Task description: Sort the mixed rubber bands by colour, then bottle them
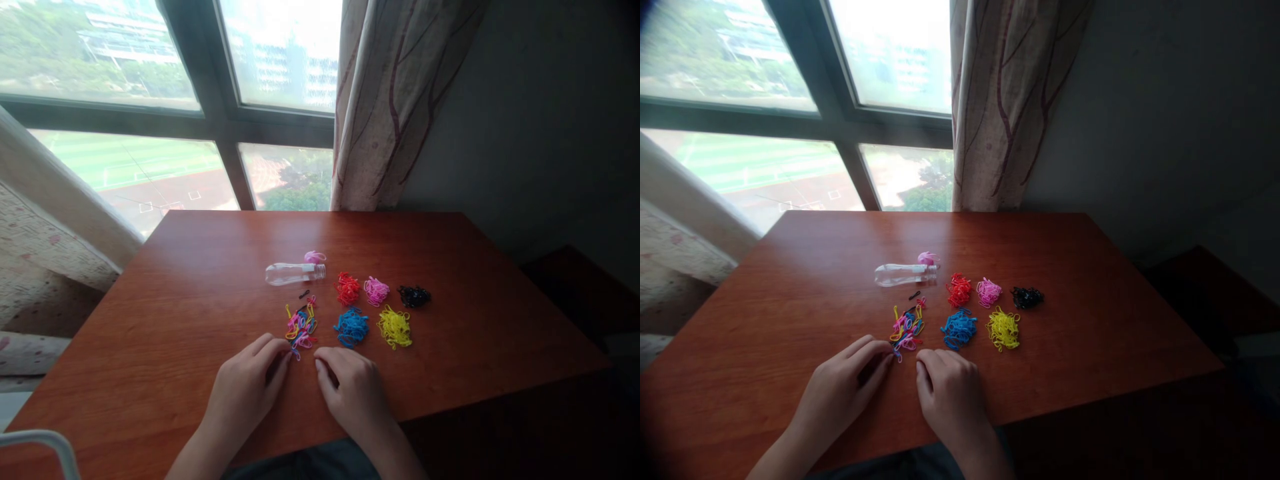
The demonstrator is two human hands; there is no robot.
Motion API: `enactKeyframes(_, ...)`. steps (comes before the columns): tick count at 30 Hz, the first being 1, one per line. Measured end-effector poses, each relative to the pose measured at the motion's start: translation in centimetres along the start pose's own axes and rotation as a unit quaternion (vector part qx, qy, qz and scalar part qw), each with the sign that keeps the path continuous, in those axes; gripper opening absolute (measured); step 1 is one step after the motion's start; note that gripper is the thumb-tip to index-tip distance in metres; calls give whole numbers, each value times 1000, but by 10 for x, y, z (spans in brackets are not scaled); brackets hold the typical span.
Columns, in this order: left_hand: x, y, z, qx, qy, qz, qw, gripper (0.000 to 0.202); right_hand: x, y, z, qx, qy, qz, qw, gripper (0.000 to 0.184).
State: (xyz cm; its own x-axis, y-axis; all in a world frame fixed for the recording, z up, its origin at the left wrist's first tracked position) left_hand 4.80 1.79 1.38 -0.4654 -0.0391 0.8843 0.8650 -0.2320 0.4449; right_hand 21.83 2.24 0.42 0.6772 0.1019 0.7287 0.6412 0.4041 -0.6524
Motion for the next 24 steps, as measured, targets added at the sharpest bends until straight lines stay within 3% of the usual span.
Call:
enactKeyframes(11,9,2,4,2,35,-100,994,11,-2,3,0,-9,-10,8,1000,18)
enactKeyframes(15,15,9,15,-3,33,-136,990,11,-2,2,0,-9,-13,4,1000,18)
enactKeyframes(20,12,36,63,-39,-12,-136,990,11,-2,1,1,-7,-14,4,1000,19)
enactKeyframes(24,-3,73,117,-92,-69,-25,993,13,-2,2,1,-15,-14,-1,1000,18)
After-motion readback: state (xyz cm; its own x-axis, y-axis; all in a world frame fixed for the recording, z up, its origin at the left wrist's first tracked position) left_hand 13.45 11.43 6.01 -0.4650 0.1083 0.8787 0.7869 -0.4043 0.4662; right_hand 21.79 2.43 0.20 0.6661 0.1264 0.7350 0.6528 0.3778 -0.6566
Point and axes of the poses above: each hand's wrist, its own z-axis towards the middle knuckle, its own x-axis out of the back of the hand, y = z × x, the point moved 6 cm from there along z, towards the middle knuckle, and after that the axes turned 2 degrees about -y, right-handed, at the moved point
